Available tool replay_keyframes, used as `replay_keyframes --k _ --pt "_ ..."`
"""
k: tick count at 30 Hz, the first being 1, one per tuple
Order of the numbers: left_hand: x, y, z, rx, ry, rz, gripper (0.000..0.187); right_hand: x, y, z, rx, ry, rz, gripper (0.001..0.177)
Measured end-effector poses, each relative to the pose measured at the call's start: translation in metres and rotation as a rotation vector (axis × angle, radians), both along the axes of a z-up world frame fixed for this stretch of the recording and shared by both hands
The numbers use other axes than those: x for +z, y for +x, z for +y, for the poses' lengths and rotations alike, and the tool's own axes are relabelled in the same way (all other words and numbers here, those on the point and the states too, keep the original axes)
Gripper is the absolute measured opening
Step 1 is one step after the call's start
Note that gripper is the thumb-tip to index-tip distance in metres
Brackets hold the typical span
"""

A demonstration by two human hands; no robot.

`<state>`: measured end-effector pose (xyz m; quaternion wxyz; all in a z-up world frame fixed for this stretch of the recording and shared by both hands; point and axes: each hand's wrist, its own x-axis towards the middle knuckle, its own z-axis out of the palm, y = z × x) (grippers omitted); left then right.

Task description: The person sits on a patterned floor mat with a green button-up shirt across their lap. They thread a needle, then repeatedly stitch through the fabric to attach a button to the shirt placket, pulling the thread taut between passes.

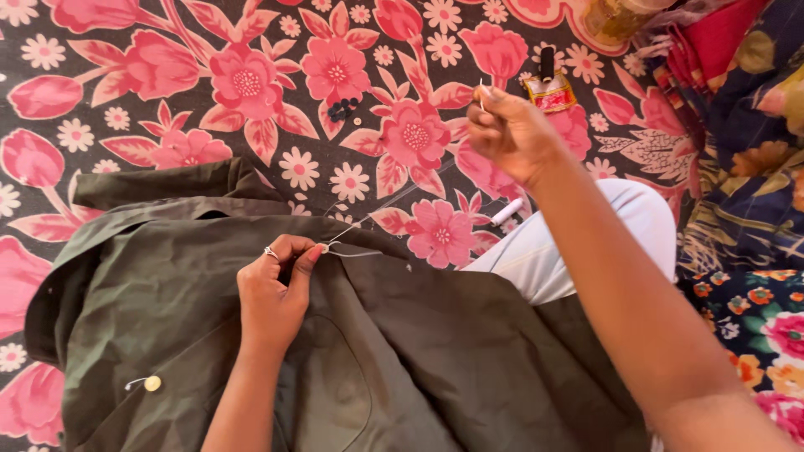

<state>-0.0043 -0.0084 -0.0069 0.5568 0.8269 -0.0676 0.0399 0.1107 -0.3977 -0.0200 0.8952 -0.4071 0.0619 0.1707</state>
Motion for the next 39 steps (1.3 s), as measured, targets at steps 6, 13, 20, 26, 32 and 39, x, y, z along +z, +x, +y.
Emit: replay_keyframes --k 6,13,20,26,32,39 --pt "-0.004 0.002 0.001 0.078 0.002 -0.001 0.014 -0.018 0.001 -0.009 0.204 -0.946 0.197 0.016" --pt "-0.007 0.005 -0.001 0.108 0.054 0.047 0.015 0.020 -0.010 -0.021 0.384 -0.610 0.227 0.017" --pt "-0.009 0.007 0.000 0.106 0.083 0.065 0.015 0.003 0.004 -0.062 -0.151 -0.015 0.230 0.010" --pt "-0.012 0.007 0.001 0.124 0.064 0.091 0.015 -0.025 0.008 -0.114 -0.341 0.114 0.203 0.018" --pt "-0.014 0.007 0.004 0.134 0.070 0.090 0.014 -0.042 -0.002 -0.165 -0.565 0.048 0.142 0.023" --pt "-0.015 0.007 0.004 0.162 0.062 0.090 0.014 -0.016 -0.011 -0.153 -0.816 -0.204 0.219 0.025"
